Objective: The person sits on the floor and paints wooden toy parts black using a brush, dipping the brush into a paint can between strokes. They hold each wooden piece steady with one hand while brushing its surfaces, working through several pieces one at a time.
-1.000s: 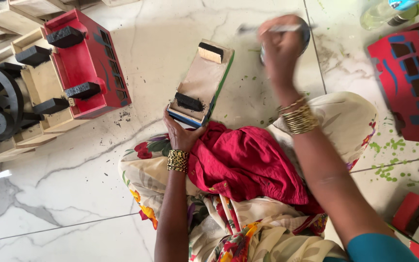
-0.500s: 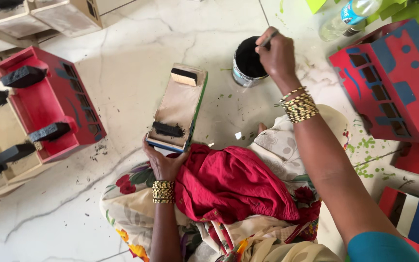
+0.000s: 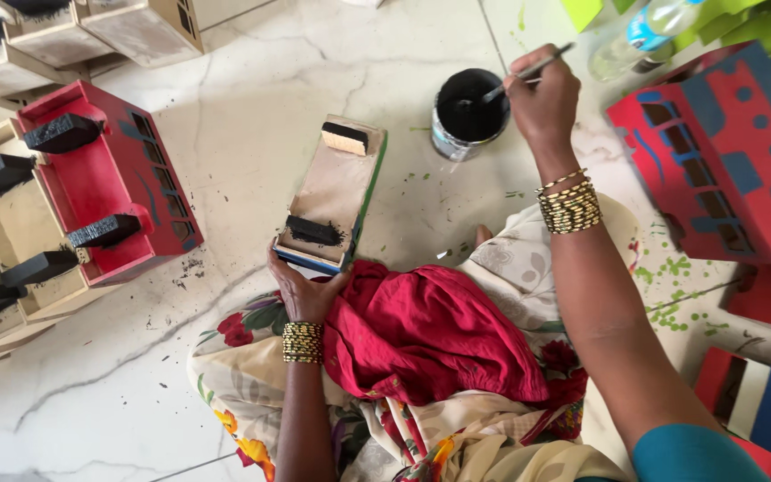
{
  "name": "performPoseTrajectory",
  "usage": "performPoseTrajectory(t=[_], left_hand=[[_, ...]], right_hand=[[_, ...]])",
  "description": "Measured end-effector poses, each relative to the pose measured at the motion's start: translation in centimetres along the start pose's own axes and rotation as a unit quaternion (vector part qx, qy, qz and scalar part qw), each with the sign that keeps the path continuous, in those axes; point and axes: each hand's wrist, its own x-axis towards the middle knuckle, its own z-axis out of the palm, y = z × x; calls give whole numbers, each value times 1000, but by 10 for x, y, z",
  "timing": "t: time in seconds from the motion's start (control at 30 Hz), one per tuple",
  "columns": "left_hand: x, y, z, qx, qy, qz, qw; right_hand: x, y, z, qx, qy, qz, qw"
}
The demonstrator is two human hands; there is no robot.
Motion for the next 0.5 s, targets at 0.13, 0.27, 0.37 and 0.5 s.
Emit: performPoseTrajectory(t=[0.13, 0.27, 0.37, 0.5], left_hand=[[4, 2, 1, -15, 0, -9, 1000], [6, -1, 3, -24, 3, -13, 1000], [6, -6, 5, -29, 12, 16, 999], [6, -14, 9, -19, 23, 40, 999]], right_hand=[[0, -4, -20, 256, 14, 173, 951], [-7, -2, -23, 286, 34, 179, 941], [-11, 6, -18, 250, 42, 149, 956], [-8, 18, -11, 313, 63, 89, 943]])
